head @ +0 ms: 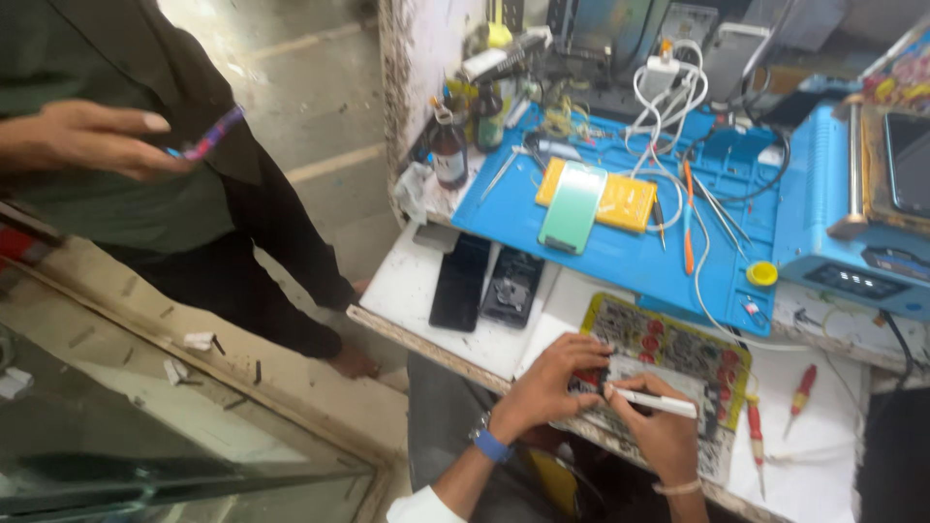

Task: The person cleans the internal chassis of a mobile phone using a fine tool by hand, scraping away residue from the edges and surfaces of the frame.

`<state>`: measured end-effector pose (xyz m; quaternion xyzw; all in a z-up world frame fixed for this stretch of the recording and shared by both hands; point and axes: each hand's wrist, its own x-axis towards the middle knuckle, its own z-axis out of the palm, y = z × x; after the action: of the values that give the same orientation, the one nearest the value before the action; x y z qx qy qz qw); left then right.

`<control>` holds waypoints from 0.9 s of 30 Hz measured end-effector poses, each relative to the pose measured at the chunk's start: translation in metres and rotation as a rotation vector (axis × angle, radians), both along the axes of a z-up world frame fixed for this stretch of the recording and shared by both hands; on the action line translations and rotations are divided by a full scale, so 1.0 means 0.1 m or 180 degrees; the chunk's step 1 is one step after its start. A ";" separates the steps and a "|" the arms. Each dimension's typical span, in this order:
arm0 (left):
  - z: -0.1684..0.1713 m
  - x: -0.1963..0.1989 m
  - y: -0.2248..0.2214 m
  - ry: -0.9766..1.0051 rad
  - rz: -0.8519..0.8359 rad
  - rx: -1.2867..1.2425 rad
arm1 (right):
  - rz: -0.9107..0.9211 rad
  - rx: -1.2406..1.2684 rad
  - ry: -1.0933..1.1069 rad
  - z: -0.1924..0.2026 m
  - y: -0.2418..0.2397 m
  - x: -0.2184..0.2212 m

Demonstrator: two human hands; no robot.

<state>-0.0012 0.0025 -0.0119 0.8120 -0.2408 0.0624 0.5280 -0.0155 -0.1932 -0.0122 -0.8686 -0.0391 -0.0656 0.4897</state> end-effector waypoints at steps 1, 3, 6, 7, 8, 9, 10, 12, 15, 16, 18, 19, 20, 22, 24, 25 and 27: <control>-0.04 -0.03 -0.02 -0.0007 -0.0006 -0.0034 | 0.0052 -0.0027 0.0023 -0.03 -0.03 -0.04; -0.04 0.01 -0.03 0.0034 0.0053 0.0098 | 0.0146 -0.0022 -0.0057 -0.02 -0.03 0.02; -0.04 0.04 -0.02 -0.0070 0.0036 0.0199 | 0.0112 0.0264 0.0257 0.00 -0.01 0.02; -0.06 0.02 -0.03 -0.0107 0.0024 0.0196 | 0.0108 0.0251 0.0162 0.00 -0.02 0.00; -0.08 0.01 -0.02 -0.0181 0.0030 0.0092 | 0.0093 0.0238 0.0070 0.00 -0.01 0.00; -0.10 0.02 -0.01 -0.0255 0.0037 -0.0013 | 0.0078 0.0223 -0.0022 0.00 0.01 0.03; -0.11 0.01 -0.01 -0.0303 0.0001 -0.0130 | 0.0168 0.0150 -0.0107 0.01 0.00 0.02; -0.10 0.03 0.00 -0.0281 -0.0012 -0.0084 | 0.0303 0.0000 -0.0271 0.03 -0.01 0.03; -0.04 0.07 -0.01 -0.0191 -0.0045 -0.0014 | 0.0182 0.0230 -0.0196 0.03 -0.04 0.02; -0.02 0.07 -0.01 -0.0094 -0.0049 0.0046 | 0.0045 0.0241 -0.0237 0.02 -0.07 -0.02; 0.02 0.08 -0.03 0.0013 -0.0078 0.0155 | -0.0433 0.0399 -0.0191 0.01 -0.16 -0.10; 0.04 0.09 -0.04 0.0023 -0.0101 0.0198 | -0.0671 0.0478 -0.0183 0.02 -0.23 -0.14; 0.06 0.08 -0.06 0.0030 -0.0081 0.0239 | -0.0688 0.0567 -0.0261 0.04 -0.32 -0.17; 0.11 0.07 -0.09 0.0026 -0.0122 0.0455 | -0.0682 0.0748 -0.0451 0.11 -0.44 -0.21; 0.15 0.09 -0.12 -0.0054 -0.0125 0.0663 | -0.0739 0.0933 -0.0343 0.19 -0.52 -0.21; 0.16 0.09 -0.13 -0.0114 -0.0125 0.0760 | -0.0749 0.1029 -0.0290 0.21 -0.53 -0.20; 0.15 0.10 -0.13 -0.0196 -0.0102 0.0844 | -0.0682 0.0990 -0.0192 0.21 -0.49 -0.11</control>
<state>0.0086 -0.0107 0.0035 0.8684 -0.2760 0.0464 0.4094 -0.0265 -0.2425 0.0085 -0.7793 0.0495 -0.1486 0.6068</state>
